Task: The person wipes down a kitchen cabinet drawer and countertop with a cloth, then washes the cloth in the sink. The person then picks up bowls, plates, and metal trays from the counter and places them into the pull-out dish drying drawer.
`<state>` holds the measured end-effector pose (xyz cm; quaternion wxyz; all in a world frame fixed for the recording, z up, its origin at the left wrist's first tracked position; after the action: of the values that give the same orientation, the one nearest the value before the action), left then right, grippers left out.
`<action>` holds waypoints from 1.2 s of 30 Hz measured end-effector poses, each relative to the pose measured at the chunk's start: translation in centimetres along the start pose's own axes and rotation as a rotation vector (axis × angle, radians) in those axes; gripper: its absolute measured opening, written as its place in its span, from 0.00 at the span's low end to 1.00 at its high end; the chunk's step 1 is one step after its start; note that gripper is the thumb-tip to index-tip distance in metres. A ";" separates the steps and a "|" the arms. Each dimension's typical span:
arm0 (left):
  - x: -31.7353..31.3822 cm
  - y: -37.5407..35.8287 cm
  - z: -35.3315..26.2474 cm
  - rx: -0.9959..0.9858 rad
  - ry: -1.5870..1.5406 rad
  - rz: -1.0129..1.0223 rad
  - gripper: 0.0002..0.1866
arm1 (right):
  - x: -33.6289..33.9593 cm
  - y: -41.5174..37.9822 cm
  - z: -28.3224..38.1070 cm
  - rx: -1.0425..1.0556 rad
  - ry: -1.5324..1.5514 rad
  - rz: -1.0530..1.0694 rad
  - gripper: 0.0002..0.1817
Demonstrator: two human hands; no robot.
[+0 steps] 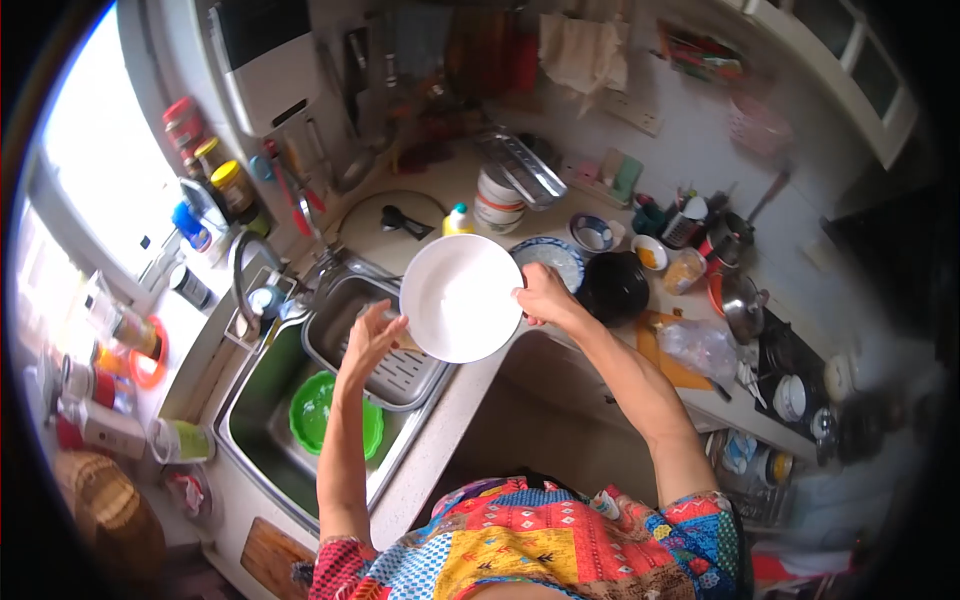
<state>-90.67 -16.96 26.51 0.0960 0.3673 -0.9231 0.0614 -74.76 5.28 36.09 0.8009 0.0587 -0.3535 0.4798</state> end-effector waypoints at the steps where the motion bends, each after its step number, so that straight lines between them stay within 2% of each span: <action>1: 1.2 -0.3 -1.6 0.019 -0.014 0.021 0.27 | -1.3 0.8 0.2 0.307 -0.182 -0.181 0.06; 2: 2.5 -0.5 -2.9 0.038 -0.029 0.041 0.25 | -2.7 1.4 0.4 0.618 -0.351 -0.367 0.05; 5: 5.8 -1.0 -3.6 0.038 0.102 -0.090 0.21 | -4.8 -0.3 5.6 0.625 -0.336 -0.297 0.04; 6: 6.5 -1.9 -4.9 0.061 0.127 -0.131 0.21 | -5.5 -0.8 6.7 0.798 -0.379 -0.340 0.05; 9: 8.6 -3.9 -3.9 -0.017 0.129 -0.268 0.20 | -7.6 -0.9 8.0 1.145 -0.526 -0.460 0.05; 11: 9.2 -5.0 -2.2 -0.036 0.044 -0.370 0.17 | -8.4 -1.0 8.1 1.185 -0.571 -0.460 0.05; 13: 8.8 -6.5 -2.3 -0.237 0.064 -0.474 0.14 | -9.1 -1.0 7.7 1.212 -0.627 -0.458 0.05; 16: 9.0 -7.2 -1.2 -0.464 0.366 -0.691 0.10 | -9.6 -0.7 7.3 1.293 -0.618 -0.503 0.08; 18: 8.4 -8.2 -1.6 -0.435 0.400 -0.727 0.10 | -9.3 -0.9 7.0 1.219 -0.284 -0.363 0.14; 19: 8.0 -8.6 -2.0 -0.402 0.440 -0.774 0.12 | -8.9 -1.1 6.1 1.122 -0.243 -0.382 0.19; 21: 7.4 -8.6 -1.7 -0.381 0.403 -0.810 0.11 | -8.1 -0.2 2.5 0.692 0.062 -0.207 0.16; 22: 7.5 -9.1 -1.3 -0.360 0.374 -0.866 0.11 | -8.2 1.6 -0.6 0.552 0.162 -0.330 0.15; 23: 7.5 -9.3 -1.1 -0.370 0.434 -0.902 0.11 | -8.7 5.6 -7.3 0.390 0.397 -0.277 0.16; 24: 7.7 -9.4 -0.7 -0.417 0.468 -0.903 0.10 | -6.4 4.2 -7.7 0.028 0.445 -0.227 0.21; 25: 7.4 -9.5 -0.9 -0.382 0.442 -0.932 0.11 | -4.9 4.5 -9.8 -0.119 0.420 -0.253 0.27; 26: 7.1 -9.5 -1.0 -0.351 0.409 -0.955 0.11 | -4.1 4.8 -11.9 -0.223 0.374 -0.402 0.30; 28: 7.2 -9.4 -0.3 -0.346 0.432 -0.972 0.11 | -2.8 6.2 -16.5 -0.419 0.523 -0.434 0.32; 30: 6.8 -9.8 0.0 -0.344 0.445 -0.984 0.13 | -1.9 6.9 -18.0 -0.509 0.601 -0.486 0.33; 32: 5.8 -10.3 0.7 -0.043 0.148 -0.846 0.22 | -1.5 7.8 -18.8 -0.548 0.638 -0.487 0.30; 33: 5.2 -10.4 0.9 -0.006 0.081 -0.840 0.30 | -1.6 8.6 -19.8 -0.570 0.663 -0.497 0.29; 34: 4.9 -10.6 2.2 0.026 0.013 -0.776 0.29 | -1.5 9.1 -20.2 -0.591 0.688 -0.506 0.29; 35: 4.4 -10.8 3.2 0.067 -0.192 -0.734 0.25 | -1.5 9.6 -20.7 -0.611 0.699 -0.514 0.23; 36: 3.7 -10.9 3.6 0.104 -0.399 -0.689 0.21 | -1.3 10.2 -21.2 -0.606 0.683 -0.500 0.23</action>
<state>-86.25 -27.96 24.25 -0.0890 0.6645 -0.7419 -0.0002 -72.59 19.01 16.99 0.9418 -0.2532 -0.1701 0.1414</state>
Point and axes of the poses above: each hand's wrist, its own y-axis towards the middle knuckle, its own x-axis out of the back of the hand, z = x × y, the point moved 1 cm from there along y, towards the middle knuckle, and after that the axes turned 3 degrees about z, right-handed, at the moved point
